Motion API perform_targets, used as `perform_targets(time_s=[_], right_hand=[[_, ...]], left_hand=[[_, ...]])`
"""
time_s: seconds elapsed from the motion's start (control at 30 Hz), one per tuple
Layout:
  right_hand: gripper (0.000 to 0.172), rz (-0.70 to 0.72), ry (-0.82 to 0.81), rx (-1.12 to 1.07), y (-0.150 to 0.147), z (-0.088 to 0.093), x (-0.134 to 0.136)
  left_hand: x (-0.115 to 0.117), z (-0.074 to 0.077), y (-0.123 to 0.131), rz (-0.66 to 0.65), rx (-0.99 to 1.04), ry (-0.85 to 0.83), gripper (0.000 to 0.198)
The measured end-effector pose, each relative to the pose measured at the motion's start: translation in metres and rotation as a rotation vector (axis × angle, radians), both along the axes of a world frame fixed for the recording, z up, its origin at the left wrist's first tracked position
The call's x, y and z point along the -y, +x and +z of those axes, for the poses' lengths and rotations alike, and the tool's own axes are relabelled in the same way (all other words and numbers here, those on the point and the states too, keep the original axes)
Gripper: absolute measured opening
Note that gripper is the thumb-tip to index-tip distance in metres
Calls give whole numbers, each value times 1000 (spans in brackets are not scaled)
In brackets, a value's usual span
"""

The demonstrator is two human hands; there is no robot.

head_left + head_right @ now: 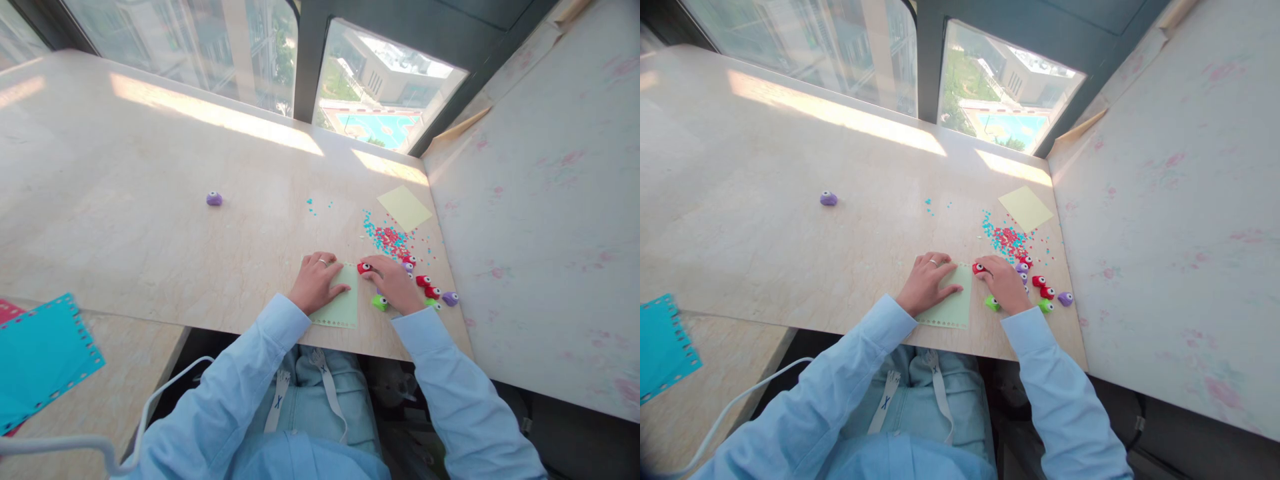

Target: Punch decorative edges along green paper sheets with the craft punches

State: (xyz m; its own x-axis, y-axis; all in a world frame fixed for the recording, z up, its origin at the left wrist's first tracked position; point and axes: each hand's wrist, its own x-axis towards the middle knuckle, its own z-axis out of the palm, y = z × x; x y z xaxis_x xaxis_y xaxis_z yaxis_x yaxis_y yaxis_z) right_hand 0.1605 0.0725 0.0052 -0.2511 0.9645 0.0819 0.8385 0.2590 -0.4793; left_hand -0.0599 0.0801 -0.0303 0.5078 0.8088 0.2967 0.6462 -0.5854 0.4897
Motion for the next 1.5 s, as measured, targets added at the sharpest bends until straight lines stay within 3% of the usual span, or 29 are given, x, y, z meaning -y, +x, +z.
perform_targets(time_s=[1.5], right_hand=[[30, -8, 1, -6, 2, -1, 3]], left_hand=[[0, -1, 0, 4, 2, 8, 41]])
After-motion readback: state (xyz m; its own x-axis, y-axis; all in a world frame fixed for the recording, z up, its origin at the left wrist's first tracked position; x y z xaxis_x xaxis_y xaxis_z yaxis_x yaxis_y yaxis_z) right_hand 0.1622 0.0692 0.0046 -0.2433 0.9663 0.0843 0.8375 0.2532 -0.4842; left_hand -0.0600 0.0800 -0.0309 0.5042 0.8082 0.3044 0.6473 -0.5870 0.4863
